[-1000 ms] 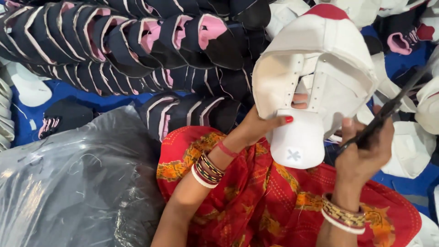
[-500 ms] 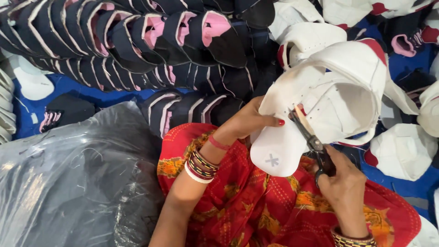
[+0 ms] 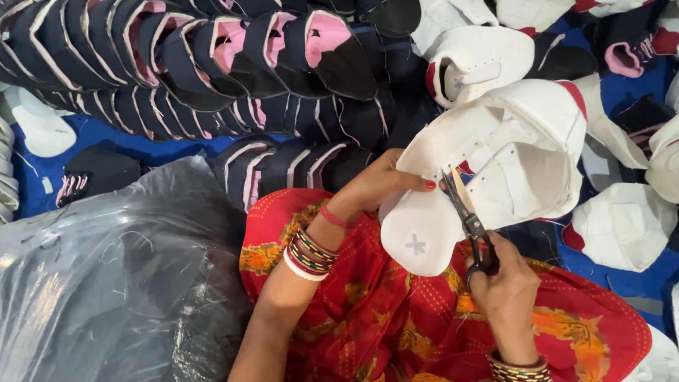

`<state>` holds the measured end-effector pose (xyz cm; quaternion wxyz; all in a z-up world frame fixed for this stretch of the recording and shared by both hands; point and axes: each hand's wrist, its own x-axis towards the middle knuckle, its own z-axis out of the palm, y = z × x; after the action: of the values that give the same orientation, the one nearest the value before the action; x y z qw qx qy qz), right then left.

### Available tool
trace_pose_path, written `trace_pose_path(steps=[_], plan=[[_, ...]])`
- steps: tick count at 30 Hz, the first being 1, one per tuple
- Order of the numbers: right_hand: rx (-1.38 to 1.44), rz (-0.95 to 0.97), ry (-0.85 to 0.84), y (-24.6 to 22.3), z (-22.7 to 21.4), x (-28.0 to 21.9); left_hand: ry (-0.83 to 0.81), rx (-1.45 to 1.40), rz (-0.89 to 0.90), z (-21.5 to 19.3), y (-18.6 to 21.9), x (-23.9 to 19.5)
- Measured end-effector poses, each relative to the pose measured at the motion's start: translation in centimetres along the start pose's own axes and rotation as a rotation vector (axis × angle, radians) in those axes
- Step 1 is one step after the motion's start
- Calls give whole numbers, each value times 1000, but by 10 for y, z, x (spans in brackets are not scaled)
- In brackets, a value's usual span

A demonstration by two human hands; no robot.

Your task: The person trims excess material and threads from white shoe uppers using a pair of scissors.

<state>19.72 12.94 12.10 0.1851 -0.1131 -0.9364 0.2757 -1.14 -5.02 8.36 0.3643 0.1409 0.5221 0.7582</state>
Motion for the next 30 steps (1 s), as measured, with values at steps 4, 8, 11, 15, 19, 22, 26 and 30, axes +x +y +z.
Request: trace_pose_path(steps=[4, 8, 11, 15, 19, 22, 26, 30], plan=[[10, 21, 19, -3, 0, -4, -28, -67, 19, 7, 5, -2], [-4, -14, 63, 1, 3, -7, 21, -27, -37, 12, 7, -6], [23, 1, 58, 1, 6, -5, 59, 7, -84, 14, 11, -6], [29, 39, 26, 1, 10, -9, 92, 82, -137, 11, -2, 0], [-4, 13, 45, 7, 16, -15, -68, 61, -45, 13, -5, -2], [-59, 2, 65, 12, 20, -17, -102, 60, -39, 19, -3, -5], [-99, 25, 65, 28, 24, -18, -94, 10, -32, 22, -7, -3], [65, 58, 77, 52, 37, -25, 110, 30, -100, 11, -23, 5]])
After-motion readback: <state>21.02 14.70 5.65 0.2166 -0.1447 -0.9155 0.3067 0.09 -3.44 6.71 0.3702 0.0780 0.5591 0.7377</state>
